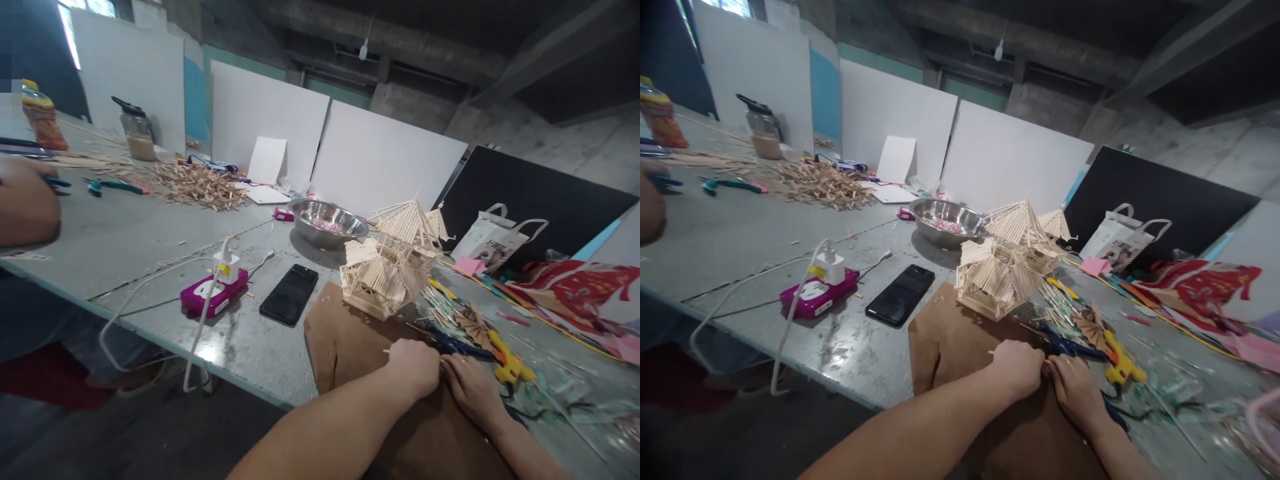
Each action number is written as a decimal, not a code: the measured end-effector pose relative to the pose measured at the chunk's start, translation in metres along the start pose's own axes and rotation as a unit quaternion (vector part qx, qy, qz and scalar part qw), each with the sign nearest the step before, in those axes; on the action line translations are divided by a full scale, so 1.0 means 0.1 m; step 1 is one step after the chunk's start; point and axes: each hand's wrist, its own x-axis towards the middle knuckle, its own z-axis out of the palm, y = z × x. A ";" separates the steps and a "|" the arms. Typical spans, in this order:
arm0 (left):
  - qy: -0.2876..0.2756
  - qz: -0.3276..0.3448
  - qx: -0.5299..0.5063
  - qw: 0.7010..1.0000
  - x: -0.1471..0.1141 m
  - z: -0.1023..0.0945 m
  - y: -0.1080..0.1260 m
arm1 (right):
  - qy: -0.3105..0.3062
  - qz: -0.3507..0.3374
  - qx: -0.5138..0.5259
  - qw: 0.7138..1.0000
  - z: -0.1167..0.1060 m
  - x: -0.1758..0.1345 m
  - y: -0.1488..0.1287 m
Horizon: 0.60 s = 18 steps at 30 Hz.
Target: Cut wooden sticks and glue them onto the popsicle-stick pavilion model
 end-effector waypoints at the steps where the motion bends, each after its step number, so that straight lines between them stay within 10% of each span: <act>1: 0.001 0.000 0.000 1.000 0.00 0.00 0.00 | -0.003 0.003 -0.002 1.000 0.00 0.00 0.00; 18: 0.018 -0.015 0.014 1.000 0.01 0.03 0.02 | -0.036 0.018 -0.027 0.999 -0.05 0.04 -0.06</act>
